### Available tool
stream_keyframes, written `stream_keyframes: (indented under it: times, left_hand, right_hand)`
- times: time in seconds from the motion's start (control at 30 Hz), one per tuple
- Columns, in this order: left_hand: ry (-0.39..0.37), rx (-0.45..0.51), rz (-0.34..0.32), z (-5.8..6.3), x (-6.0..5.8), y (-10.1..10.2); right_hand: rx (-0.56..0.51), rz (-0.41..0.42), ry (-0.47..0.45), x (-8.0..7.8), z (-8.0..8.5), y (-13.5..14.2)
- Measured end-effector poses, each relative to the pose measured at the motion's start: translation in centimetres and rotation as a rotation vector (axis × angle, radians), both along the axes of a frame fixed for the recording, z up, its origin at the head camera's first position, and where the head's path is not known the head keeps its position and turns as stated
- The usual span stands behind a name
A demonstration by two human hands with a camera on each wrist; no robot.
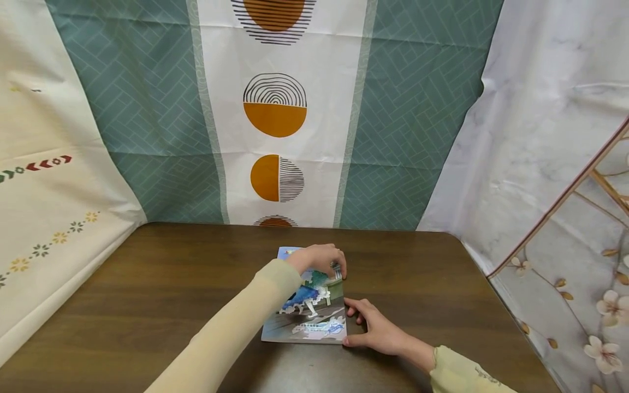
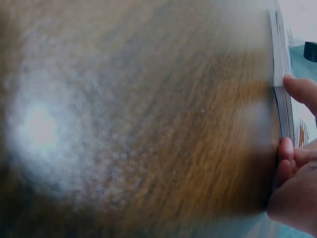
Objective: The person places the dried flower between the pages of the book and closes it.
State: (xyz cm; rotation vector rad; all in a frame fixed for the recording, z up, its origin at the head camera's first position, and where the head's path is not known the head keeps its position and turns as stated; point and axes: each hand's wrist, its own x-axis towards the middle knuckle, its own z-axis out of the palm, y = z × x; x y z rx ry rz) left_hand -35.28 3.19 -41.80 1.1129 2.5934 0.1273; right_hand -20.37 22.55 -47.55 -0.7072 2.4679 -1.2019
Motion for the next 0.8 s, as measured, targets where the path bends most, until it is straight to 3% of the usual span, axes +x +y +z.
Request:
stream_keyframes:
  times: [0.37, 0.57, 0.67, 0.8]
  left_hand:
    - [-0.032, 0.055, -0.022, -0.1, -0.3, -0.4]
    - [-0.037, 0.139, -0.048, -0.8, -0.7, -1.5]
    - [-0.036, 0.177, -0.061, -0.1, -0.3, -2.6]
    - [0.01, 0.182, -0.066, 1.9, 0.5, -4.7]
  right_hand:
    - [0.026, -0.016, 0.006, 0.0, 0.1, -0.3]
    - [0.026, -0.054, 0.013, 0.0, 0.7, -0.9]
    - [0.068, -0.092, 0.1, 0.2, 1.4, -1.2]
    - [0.143, -0.161, 0.289, 0.6, 2.9, -1.8]
